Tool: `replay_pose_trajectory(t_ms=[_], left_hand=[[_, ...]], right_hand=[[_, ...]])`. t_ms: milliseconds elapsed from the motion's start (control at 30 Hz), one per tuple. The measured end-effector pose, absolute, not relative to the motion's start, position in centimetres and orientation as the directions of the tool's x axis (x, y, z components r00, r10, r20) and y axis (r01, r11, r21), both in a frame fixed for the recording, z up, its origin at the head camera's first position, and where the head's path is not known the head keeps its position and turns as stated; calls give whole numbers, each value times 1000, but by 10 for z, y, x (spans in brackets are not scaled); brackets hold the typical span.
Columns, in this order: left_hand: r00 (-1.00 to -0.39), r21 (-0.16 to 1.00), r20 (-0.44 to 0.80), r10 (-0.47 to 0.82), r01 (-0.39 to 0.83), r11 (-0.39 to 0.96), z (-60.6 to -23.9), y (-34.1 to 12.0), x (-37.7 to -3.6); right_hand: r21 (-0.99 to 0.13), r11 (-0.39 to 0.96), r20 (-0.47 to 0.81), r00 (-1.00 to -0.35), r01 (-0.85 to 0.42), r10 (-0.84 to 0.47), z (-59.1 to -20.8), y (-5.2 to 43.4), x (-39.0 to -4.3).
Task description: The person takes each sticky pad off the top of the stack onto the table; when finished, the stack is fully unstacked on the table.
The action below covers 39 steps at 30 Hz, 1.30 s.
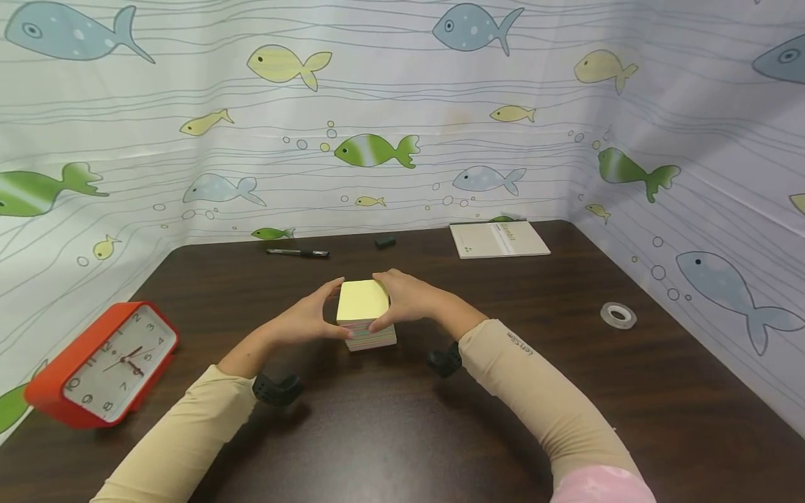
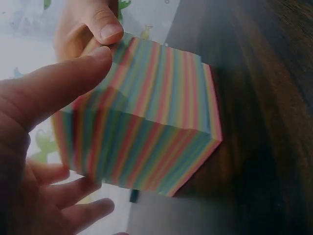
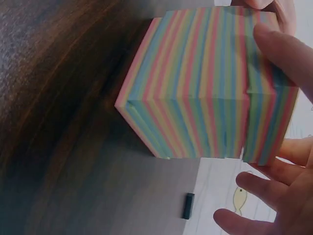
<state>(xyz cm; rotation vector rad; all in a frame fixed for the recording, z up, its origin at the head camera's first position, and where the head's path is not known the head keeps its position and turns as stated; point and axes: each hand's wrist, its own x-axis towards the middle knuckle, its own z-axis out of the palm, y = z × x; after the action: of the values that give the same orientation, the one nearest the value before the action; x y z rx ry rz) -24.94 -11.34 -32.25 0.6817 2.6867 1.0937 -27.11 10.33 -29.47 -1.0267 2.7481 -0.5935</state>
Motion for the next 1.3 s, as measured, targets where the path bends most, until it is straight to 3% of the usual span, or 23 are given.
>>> replay_pose_trajectory(t_ms=[400,1300], left_hand=[[-894,791,2,449,276,546,-333,-113,-258],[-898,748,-8,440,287,599,-332,-112,-260]], right_hand=[[-396,688,16,-753,-609,-658,-296,101,-272],[-476,685,97,-808,-551,-581,-289,163,-277]])
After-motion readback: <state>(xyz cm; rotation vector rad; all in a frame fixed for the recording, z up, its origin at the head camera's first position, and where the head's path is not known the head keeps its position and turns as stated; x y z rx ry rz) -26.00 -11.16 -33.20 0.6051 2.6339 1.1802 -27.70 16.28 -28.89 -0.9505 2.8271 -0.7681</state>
